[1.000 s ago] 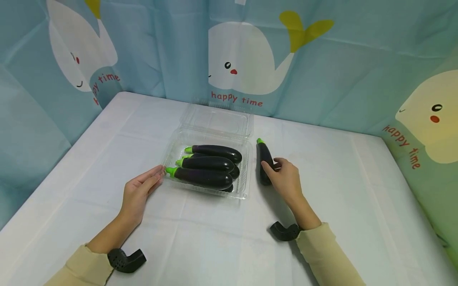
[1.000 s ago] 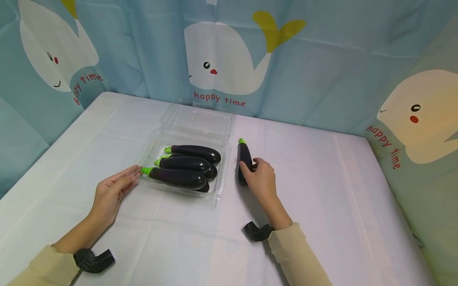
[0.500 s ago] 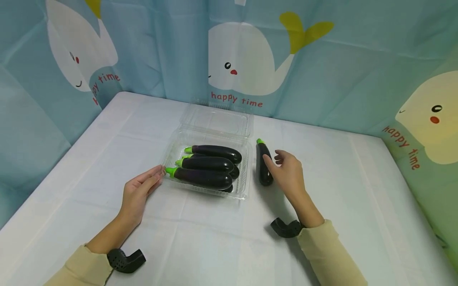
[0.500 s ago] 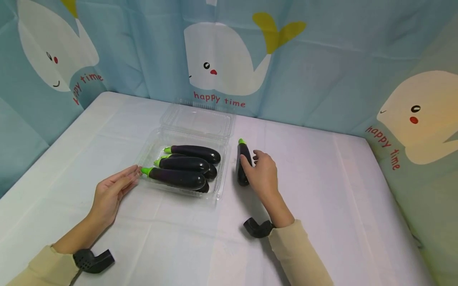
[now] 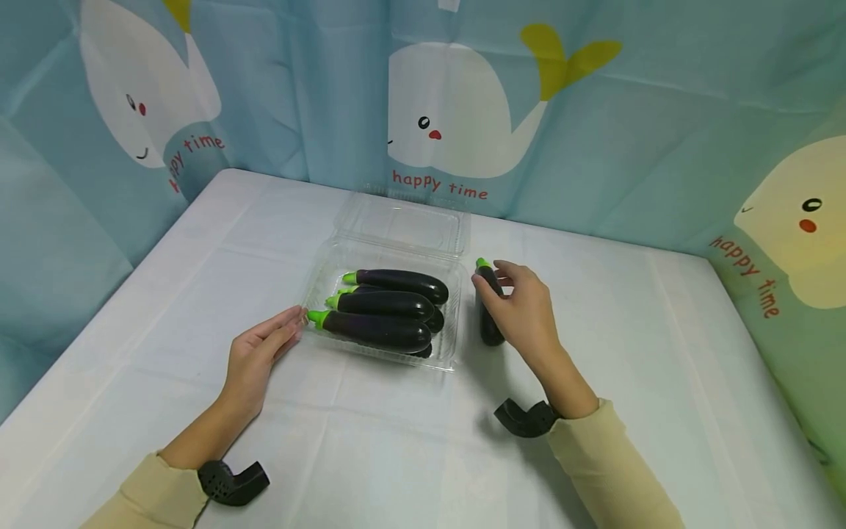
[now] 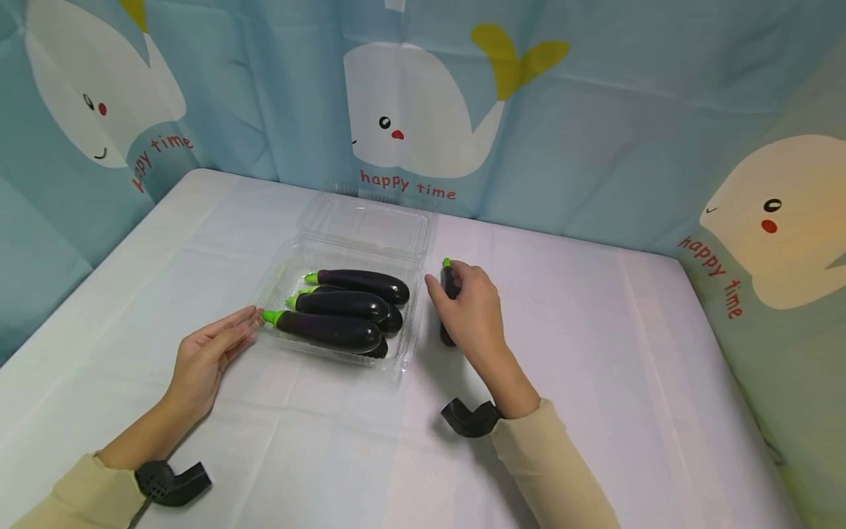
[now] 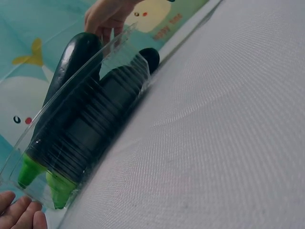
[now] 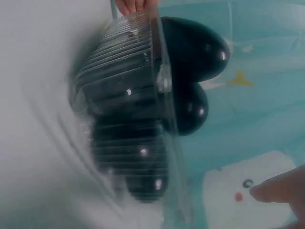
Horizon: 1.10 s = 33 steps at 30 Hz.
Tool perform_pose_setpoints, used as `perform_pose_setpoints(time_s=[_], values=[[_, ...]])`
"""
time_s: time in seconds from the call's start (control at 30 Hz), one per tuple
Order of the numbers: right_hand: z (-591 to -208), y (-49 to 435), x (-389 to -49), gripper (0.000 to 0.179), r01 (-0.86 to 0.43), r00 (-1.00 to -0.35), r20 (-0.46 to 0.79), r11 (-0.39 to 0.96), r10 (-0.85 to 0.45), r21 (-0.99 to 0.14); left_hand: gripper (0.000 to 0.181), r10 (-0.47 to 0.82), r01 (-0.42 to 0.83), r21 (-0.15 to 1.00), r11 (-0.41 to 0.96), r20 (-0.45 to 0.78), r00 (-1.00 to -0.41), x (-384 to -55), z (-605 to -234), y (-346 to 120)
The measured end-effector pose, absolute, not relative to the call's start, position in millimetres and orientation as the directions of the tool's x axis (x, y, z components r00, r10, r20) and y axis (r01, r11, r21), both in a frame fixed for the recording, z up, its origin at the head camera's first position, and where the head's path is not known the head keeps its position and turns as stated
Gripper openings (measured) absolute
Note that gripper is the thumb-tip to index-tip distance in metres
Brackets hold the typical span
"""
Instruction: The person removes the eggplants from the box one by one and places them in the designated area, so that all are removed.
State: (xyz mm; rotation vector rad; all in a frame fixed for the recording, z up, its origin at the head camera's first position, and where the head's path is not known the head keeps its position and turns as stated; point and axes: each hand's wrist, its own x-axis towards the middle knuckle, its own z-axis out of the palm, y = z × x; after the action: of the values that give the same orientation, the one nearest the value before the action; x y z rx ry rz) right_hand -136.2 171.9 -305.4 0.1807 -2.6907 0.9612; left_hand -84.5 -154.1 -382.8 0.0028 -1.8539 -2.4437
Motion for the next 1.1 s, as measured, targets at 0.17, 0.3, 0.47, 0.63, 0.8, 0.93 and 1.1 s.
perform_pose_setpoints(time_s=[0.17,0.3,0.47,0.63,0.8,0.93,1.1], values=[[-301.7,164.3,-137.6,0.047,-0.224,-0.958,0.284,0.743,-0.048,-0.631,0.039,-0.064,0.060,0.962,-0.266,0.044,-0.997,-84.6,-383.5,-154.0],[-299.8,161.0,-139.6,0.046,-0.244,-0.954,0.293,0.729,-0.062,-0.639,0.040,-0.064,0.063,0.957,-0.284,0.047,-0.997,-84.9,-384.6,-153.6],[-298.7,157.9,-143.0,0.046,-0.256,-0.953,0.293,0.709,-0.073,-0.658,0.040,-0.061,0.066,0.954,-0.294,0.050,-0.997,-85.5,-385.4,-153.6],[-300.3,152.8,-145.4,0.047,-0.249,-0.962,0.253,0.696,-0.100,-0.673,0.040,-0.059,0.062,0.956,-0.286,0.047,-0.997,-86.5,-384.9,-153.6],[-301.4,149.5,-146.0,0.047,-0.258,-0.964,0.238,0.666,-0.122,-0.700,0.039,-0.058,0.053,0.964,-0.262,0.039,-0.998,-87.2,-384.2,-153.5],[-303.0,145.8,-147.8,0.050,-0.273,-0.962,0.208,0.613,-0.177,-0.742,0.038,-0.065,0.052,0.965,-0.256,0.037,-0.997,-87.3,-383.9,-154.0],[-302.3,140.6,-147.6,0.051,-0.283,-0.956,0.177,0.584,-0.233,-0.761,0.039,-0.064,0.047,0.968,-0.245,0.032,-0.997,-87.2,-384.3,-154.7]])
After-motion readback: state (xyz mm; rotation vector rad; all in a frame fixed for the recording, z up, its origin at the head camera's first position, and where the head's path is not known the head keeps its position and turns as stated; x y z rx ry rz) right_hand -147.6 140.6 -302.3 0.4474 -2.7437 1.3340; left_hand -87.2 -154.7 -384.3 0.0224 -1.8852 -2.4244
